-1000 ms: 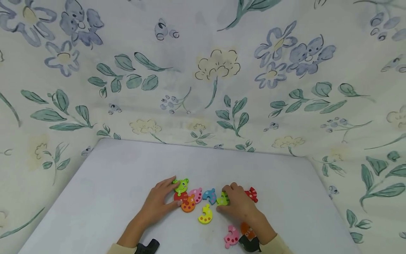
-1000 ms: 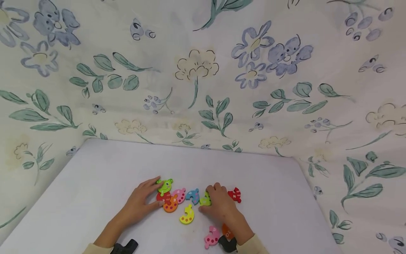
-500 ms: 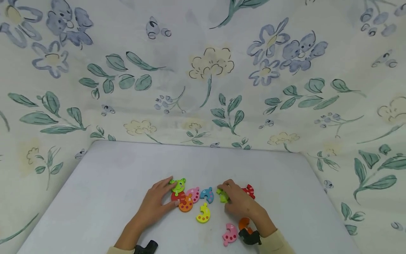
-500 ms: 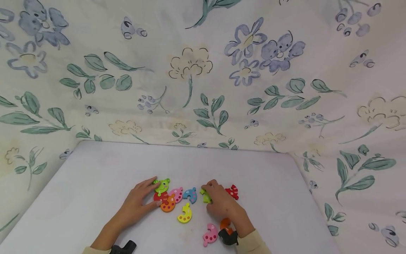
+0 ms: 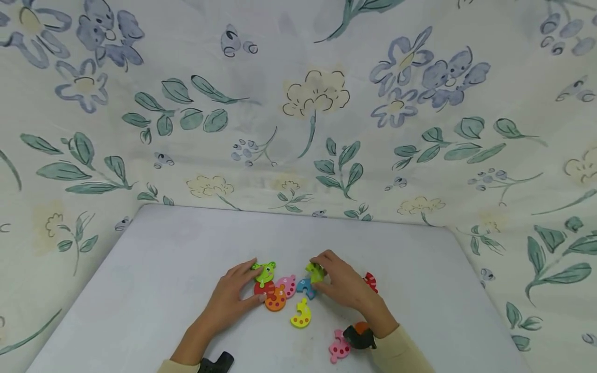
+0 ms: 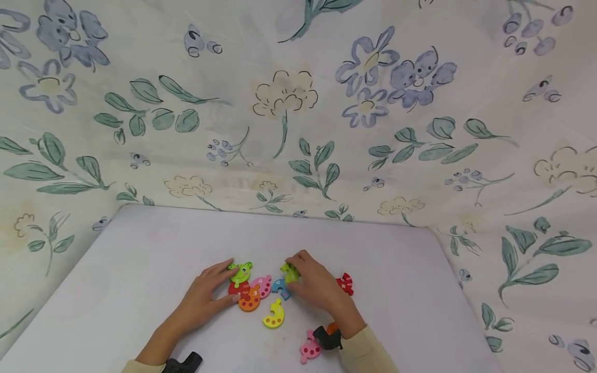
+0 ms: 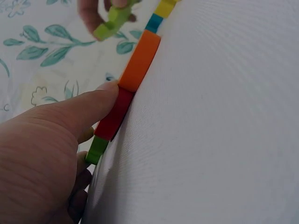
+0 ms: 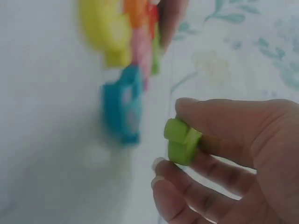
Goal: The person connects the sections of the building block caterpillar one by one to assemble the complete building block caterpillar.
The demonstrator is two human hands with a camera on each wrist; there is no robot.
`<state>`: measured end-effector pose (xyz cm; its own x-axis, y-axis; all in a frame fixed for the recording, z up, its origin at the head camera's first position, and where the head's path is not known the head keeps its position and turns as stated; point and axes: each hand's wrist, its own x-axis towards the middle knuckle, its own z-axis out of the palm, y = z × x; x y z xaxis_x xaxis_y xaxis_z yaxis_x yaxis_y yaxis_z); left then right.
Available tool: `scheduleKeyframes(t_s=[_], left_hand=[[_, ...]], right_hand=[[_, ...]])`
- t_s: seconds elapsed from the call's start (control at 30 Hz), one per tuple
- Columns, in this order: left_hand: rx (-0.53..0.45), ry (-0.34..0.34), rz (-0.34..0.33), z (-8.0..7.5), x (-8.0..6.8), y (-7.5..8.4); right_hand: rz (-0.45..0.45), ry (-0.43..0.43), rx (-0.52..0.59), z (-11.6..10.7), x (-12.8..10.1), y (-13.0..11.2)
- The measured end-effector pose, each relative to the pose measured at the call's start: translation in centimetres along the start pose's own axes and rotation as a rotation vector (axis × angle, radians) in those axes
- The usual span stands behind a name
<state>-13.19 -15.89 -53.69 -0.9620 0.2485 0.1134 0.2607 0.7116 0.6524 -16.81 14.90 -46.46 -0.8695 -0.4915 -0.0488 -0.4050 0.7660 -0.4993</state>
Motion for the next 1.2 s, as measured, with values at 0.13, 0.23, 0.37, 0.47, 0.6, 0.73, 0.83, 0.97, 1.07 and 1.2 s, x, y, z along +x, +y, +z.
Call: scheduleKeyframes(t_s=[0.13, 0.23, 0.37, 0.47, 0.6, 0.73, 0.83, 0.97, 1.07, 1.2], left_hand=[[-0.015, 0.006, 0.009, 0.1, 0.0, -0.1], [-0.031, -0.004, 0.019, 0.4, 0.2, 0.0], [-0.031, -0.017, 0.033, 0.4, 0.3, 0.2], [-0.012, 0.008, 0.045, 0.0, 0.3, 0.2], [-0.001, 0.037, 0.048, -0.4, 0.2, 0.0], [-0.008, 0.000, 0.017, -0.5, 0.0, -0.3], [-0.015, -0.013, 0.004, -0.4, -0.1, -0.4], [-0.008, 0.010, 0.013, -0.3, 0.0, -0.5], [-0.001, 0.008, 0.018, -0.3, 0.0, -0.5], [0.002, -0.009, 0.011, -0.3, -0.1, -0.4]], right_hand=[[-0.045, -0.052, -0.052, 0.2, 2.8, -1.6], [-0.048, -0.128, -0.122, 0.6, 4.3, -2.0], [-0.027, -0.208, -0.146, 1.0, 4.5, -2.1], [-0.034, -0.227, -0.134, 0.9, 4.4, -2.2], [-0.037, -0.223, -0.131, 0.8, 4.7, -2.6], [-0.011, -0.247, -0.137, 0.8, 5.3, -2.6], [-0.018, -0.283, -0.132, 0.8, 5.8, -2.4], [-0.039, -0.308, -0.078, 0.4, 6.6, -1.9], [-0.052, -0.338, -0.037, 0.3, 7.0, -1.6], [-0.083, -0.376, -0.017, 0.4, 7.1, -1.4]])
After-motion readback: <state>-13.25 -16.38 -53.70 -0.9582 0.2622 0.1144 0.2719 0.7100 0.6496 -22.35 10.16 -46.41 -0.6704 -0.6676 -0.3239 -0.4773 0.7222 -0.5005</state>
